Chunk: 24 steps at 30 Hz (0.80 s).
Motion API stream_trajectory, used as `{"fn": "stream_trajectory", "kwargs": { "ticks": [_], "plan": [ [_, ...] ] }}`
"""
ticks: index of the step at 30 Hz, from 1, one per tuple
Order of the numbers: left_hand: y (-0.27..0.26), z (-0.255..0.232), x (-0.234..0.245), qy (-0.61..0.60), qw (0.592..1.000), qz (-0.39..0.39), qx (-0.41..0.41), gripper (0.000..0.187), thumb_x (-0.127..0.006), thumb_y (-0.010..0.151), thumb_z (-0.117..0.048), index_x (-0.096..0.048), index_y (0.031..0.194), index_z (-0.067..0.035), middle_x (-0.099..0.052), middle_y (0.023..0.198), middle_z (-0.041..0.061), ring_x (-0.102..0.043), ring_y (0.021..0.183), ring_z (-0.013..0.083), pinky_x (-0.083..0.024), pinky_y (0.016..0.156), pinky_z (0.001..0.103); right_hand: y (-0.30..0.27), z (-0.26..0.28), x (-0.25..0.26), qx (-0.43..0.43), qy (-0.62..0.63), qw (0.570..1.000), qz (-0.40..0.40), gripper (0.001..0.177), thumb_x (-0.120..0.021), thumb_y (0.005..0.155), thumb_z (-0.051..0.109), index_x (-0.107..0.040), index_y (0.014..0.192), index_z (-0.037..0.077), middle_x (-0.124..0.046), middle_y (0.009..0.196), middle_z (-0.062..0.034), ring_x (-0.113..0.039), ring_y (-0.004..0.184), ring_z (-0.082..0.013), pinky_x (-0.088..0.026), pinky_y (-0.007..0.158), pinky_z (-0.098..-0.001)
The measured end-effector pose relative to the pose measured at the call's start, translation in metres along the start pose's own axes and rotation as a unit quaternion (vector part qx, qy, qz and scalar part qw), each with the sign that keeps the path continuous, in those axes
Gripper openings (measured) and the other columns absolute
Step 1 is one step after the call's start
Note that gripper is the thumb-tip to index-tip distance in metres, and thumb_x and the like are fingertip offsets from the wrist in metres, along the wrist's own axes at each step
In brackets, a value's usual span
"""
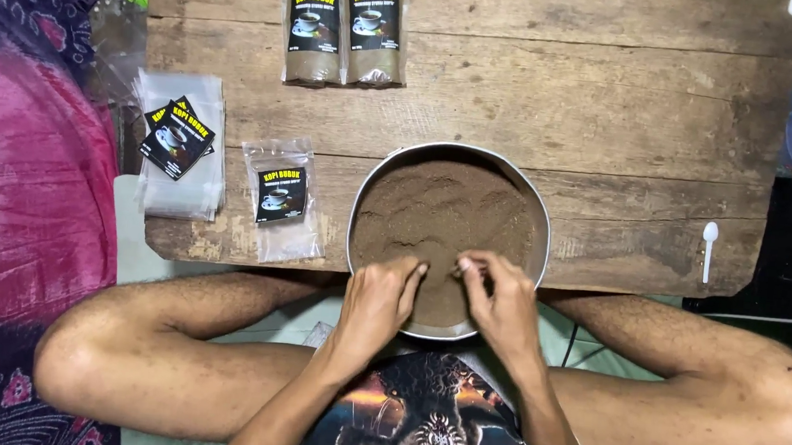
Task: Manually removing small white impurities from a bowl of ground coffee by hand.
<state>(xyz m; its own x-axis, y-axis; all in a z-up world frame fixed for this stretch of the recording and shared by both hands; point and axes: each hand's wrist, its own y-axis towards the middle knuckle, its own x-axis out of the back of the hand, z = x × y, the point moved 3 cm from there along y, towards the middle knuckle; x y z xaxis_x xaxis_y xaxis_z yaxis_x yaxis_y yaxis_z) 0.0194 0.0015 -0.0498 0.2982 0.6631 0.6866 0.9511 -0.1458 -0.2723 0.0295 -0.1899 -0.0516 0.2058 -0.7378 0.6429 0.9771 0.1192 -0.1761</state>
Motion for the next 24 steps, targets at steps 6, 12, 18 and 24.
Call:
{"fn": "stream_trajectory", "kwargs": {
  "ticks": [6, 12, 18, 24],
  "plan": [
    [0.012, -0.032, 0.063, -0.080, 0.987, -0.136, -0.012, 0.022, -0.057, 0.102, -0.013, -0.075, 0.111, -0.005, -0.078, 0.096, 0.019, -0.075, 0.086, 0.0402, -0.060, 0.072, 0.049, 0.009, -0.027, 0.040, 0.061, -0.077, 0.988, -0.121, 0.012, -0.064, 0.104, 0.017, -0.074, 0.110, 0.013, -0.078, 0.099, -0.0050, -0.072, 0.091, -0.0257, -0.053, 0.084, -0.0371],
    [-0.006, -0.022, 0.033, -0.079, 0.994, -0.076, -0.016, 0.023, -0.058, 0.102, -0.018, -0.076, 0.113, -0.010, -0.080, 0.096, 0.014, -0.076, 0.086, 0.0362, -0.061, 0.070, 0.047, -0.002, -0.028, 0.019, 0.050, -0.050, 0.994, -0.079, 0.015, -0.064, 0.103, 0.022, -0.076, 0.108, 0.015, -0.079, 0.098, -0.0036, -0.072, 0.090, -0.0237, -0.053, 0.081, -0.0368],
    [-0.011, 0.000, 0.015, -0.061, 0.994, -0.093, -0.007, 0.021, -0.060, 0.101, -0.021, -0.077, 0.110, -0.014, -0.080, 0.096, 0.010, -0.077, 0.086, 0.0332, -0.061, 0.070, 0.044, -0.012, -0.038, 0.007, 0.021, -0.075, 0.995, -0.055, 0.013, -0.065, 0.101, 0.024, -0.075, 0.107, 0.018, -0.078, 0.087, -0.0044, -0.072, 0.084, -0.0254, -0.053, 0.079, -0.0378],
    [0.017, -0.020, 0.052, -0.039, 0.989, -0.144, -0.022, 0.022, -0.060, 0.101, -0.014, -0.077, 0.113, -0.006, -0.079, 0.097, 0.019, -0.076, 0.086, 0.0381, -0.060, 0.069, 0.047, 0.027, 0.000, 0.011, 0.027, 0.031, 0.996, -0.076, 0.015, -0.061, 0.104, 0.015, -0.075, 0.108, 0.012, -0.078, 0.088, -0.0113, -0.073, 0.084, -0.0308, -0.053, 0.084, -0.0431]
  ]
}}
